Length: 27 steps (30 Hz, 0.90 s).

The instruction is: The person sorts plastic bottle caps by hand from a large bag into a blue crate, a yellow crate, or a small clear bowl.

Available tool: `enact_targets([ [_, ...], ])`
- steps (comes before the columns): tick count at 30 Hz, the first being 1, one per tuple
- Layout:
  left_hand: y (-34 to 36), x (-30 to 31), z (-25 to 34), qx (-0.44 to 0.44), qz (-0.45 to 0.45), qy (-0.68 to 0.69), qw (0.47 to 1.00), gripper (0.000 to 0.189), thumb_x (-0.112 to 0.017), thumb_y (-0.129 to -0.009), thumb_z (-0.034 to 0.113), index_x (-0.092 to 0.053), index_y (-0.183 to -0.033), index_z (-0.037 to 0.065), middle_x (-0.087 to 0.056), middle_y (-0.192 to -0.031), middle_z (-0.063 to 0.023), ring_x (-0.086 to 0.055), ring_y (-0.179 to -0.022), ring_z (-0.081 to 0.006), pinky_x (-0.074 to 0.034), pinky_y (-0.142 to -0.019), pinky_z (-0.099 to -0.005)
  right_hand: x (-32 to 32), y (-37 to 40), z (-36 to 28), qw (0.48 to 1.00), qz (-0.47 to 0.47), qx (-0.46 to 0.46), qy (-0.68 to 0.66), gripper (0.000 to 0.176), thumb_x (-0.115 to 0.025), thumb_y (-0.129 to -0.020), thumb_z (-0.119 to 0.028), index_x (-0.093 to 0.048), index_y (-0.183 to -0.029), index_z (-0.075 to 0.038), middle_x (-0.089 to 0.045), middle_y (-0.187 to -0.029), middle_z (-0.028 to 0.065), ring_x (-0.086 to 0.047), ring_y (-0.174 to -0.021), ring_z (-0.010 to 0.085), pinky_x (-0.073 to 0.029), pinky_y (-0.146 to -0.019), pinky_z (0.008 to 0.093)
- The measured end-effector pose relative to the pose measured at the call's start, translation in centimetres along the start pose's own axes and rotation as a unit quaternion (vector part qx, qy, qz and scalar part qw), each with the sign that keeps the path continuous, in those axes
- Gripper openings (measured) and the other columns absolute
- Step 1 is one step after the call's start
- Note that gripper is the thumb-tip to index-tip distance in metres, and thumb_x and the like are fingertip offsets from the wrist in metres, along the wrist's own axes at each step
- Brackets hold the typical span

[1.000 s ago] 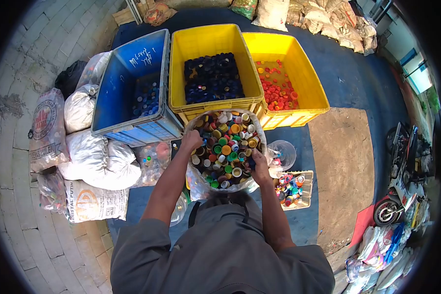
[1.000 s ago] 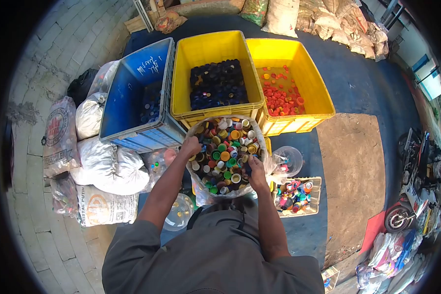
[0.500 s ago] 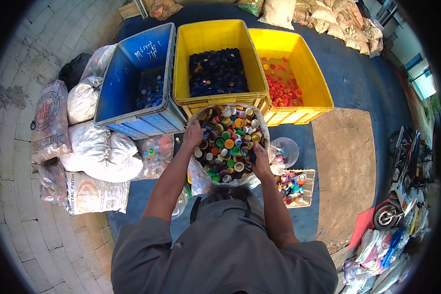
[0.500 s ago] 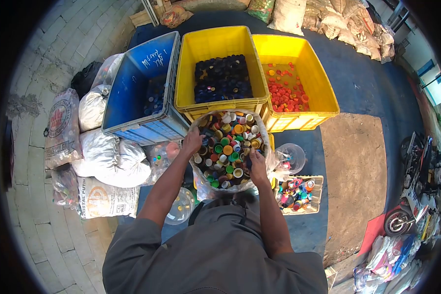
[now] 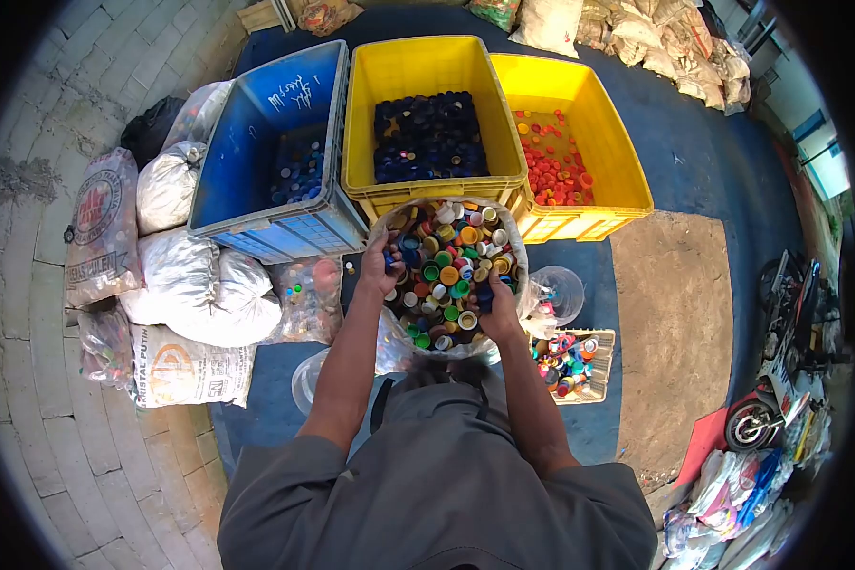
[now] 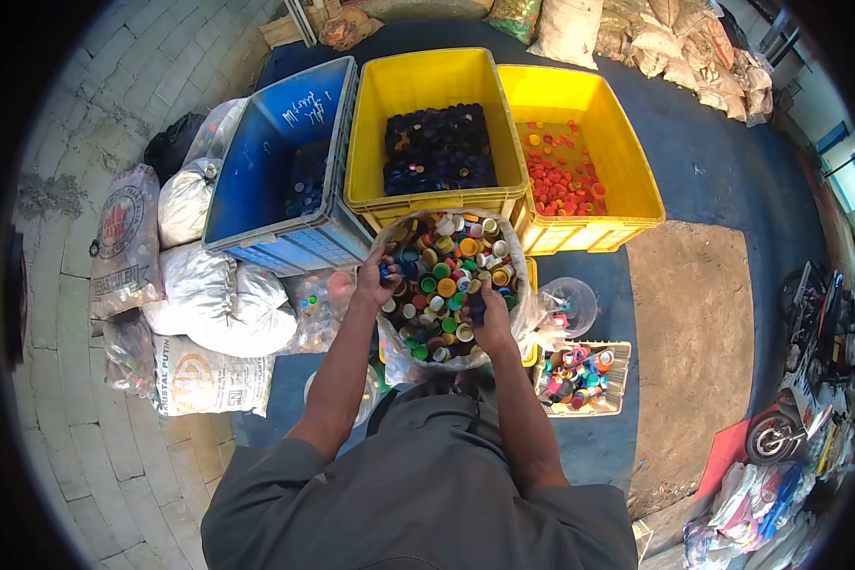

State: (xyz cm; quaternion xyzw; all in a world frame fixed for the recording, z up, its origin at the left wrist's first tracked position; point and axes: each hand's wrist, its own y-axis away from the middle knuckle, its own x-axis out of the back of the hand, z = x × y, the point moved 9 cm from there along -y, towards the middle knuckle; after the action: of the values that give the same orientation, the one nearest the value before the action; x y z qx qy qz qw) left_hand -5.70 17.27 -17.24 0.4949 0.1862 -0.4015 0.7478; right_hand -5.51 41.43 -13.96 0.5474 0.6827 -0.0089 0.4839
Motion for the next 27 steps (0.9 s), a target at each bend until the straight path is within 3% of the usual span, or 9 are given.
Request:
enact_targets([
  [3, 1.7, 0.0, 1.3, -0.106, 0.032, -0.295, 0.949, 0.023, -0.070, -0.086, 0.030, -0.063, -0.092, 0.008, -0.053, -0.066, 0.0036, -0.049, -0.056, -0.0054, -0.035, -0.041, -0.0211, 0.3, 0.4, 0.6, 1.000, 0.016, -0.009, 0.008, 0.029, -0.050, -0.097, -0.040, -0.053, -0.096, -0.011, -0.058, -0.080, 0.0050, -0.054, -0.063, 0.0141, -0.041, -0.053, 0.0266],
  [5, 1.9, -0.5, 2.1, -0.190, 0.008, -0.522, 0.832, 0.029, -0.074, -0.080, 0.028, -0.065, -0.097, 0.007, -0.056, -0.064, -0.0003, -0.055, -0.058, -0.0108, -0.043, -0.049, -0.0264, 0.5, 0.7, 0.6, 1.000, 0.017, -0.007, 0.020, 0.030, -0.050, -0.096, -0.041, -0.053, -0.097, -0.011, -0.058, -0.081, 0.0046, -0.054, -0.063, 0.0139, -0.041, -0.053, 0.0261],
  [7, 3.5, -2.7, 2.6, -0.254, -0.003, -0.702, 0.665, 0.036, -0.075, -0.076, 0.028, -0.065, -0.102, 0.005, -0.060, -0.067, -0.0046, -0.060, -0.061, -0.0172, -0.048, -0.055, -0.0309, 0.1, 0.9, 0.7, 1.000, 0.000, -0.003, 0.029, 0.032, -0.050, -0.096, -0.043, -0.054, -0.098, -0.011, -0.058, -0.081, 0.0041, -0.053, -0.063, 0.0135, -0.041, -0.053, 0.0256],
  [13, 3.3, -3.9, 1.1, -0.254, -0.014, -0.788, 0.561, 0.036, -0.071, -0.076, 0.028, -0.065, -0.101, 0.002, -0.067, -0.085, -0.0197, -0.065, -0.082, -0.0349, -0.051, -0.074, -0.0414, -1.1, 1.2, 1.0, 0.999, -0.014, -0.016, 0.049, 0.033, -0.054, -0.093, -0.045, -0.054, -0.098, -0.012, -0.057, -0.080, 0.0030, -0.053, -0.064, 0.0122, -0.040, -0.053, 0.0249],
  [19, 3.4, -3.0, 1.1, -0.297, -0.002, -0.725, 0.622, 0.032, -0.064, -0.084, 0.028, -0.064, -0.096, -0.001, -0.066, -0.084, -0.0194, -0.065, -0.079, -0.0330, -0.051, -0.078, -0.0390, -2.3, 1.7, 0.8, 0.997, -0.055, -0.032, 0.038, 0.031, -0.056, -0.093, -0.044, -0.053, -0.094, -0.013, -0.055, -0.079, 0.0025, -0.050, -0.062, 0.0105, -0.037, -0.051, 0.0222],
  [22, 3.6, -1.9, 1.9, -0.267, 0.031, -0.615, 0.741, 0.026, -0.061, -0.085, 0.027, -0.063, -0.092, 0.002, -0.065, -0.081, -0.0140, -0.061, -0.067, -0.0224, -0.052, -0.061, -0.0338, -2.6, 1.8, 0.6, 0.997, -0.052, -0.039, 0.031, 0.027, -0.057, -0.093, -0.040, -0.051, -0.090, -0.014, -0.054, -0.077, 0.0021, -0.048, -0.059, 0.0098, -0.035, -0.048, 0.0215],
  [24, 3.5, -0.8, 0.3, -0.113, -0.027, -0.350, 0.929, 0.020, -0.062, -0.085, 0.024, -0.059, -0.092, 0.006, -0.063, -0.081, -0.0093, -0.054, -0.058, -0.0159, -0.044, -0.048, -0.0273, -2.6, 1.8, 0.7, 0.998, -0.041, -0.038, 0.034, 0.026, -0.057, -0.093, -0.038, -0.050, -0.087, -0.014, -0.053, -0.075, 0.0017, -0.046, -0.057, 0.0094, -0.033, -0.047, 0.0216],
  [25, 4.2, -1.2, -0.7, -0.029, -0.054, -0.198, 0.978, 0.017, -0.063, -0.085, 0.023, -0.057, -0.092, 0.009, -0.062, -0.081, -0.0069, -0.051, -0.054, -0.0127, -0.040, -0.042, -0.0240, -2.6, 1.7, 0.7, 0.998, -0.036, -0.035, 0.035, 0.026, -0.057, -0.093, -0.038, -0.049, -0.086, -0.014, -0.053, -0.074, 0.0015, -0.045, -0.056, 0.0093, -0.033, -0.046, 0.0218],
  [27, 6.5, -3.3, -2.1, 0.054, -0.103, -0.064, 0.991, 0.016, -0.062, -0.084, 0.022, -0.055, -0.093, 0.010, -0.062, -0.083, -0.0077, -0.050, -0.054, -0.0109, -0.036, -0.039, -0.0199, -2.6, 1.4, 0.7, 0.997, -0.039, -0.023, 0.058, 0.027, -0.056, -0.094, -0.038, -0.048, -0.085, -0.014, -0.051, -0.072, 0.0009, -0.043, -0.055, 0.0088, -0.032, -0.046, 0.0217],
])
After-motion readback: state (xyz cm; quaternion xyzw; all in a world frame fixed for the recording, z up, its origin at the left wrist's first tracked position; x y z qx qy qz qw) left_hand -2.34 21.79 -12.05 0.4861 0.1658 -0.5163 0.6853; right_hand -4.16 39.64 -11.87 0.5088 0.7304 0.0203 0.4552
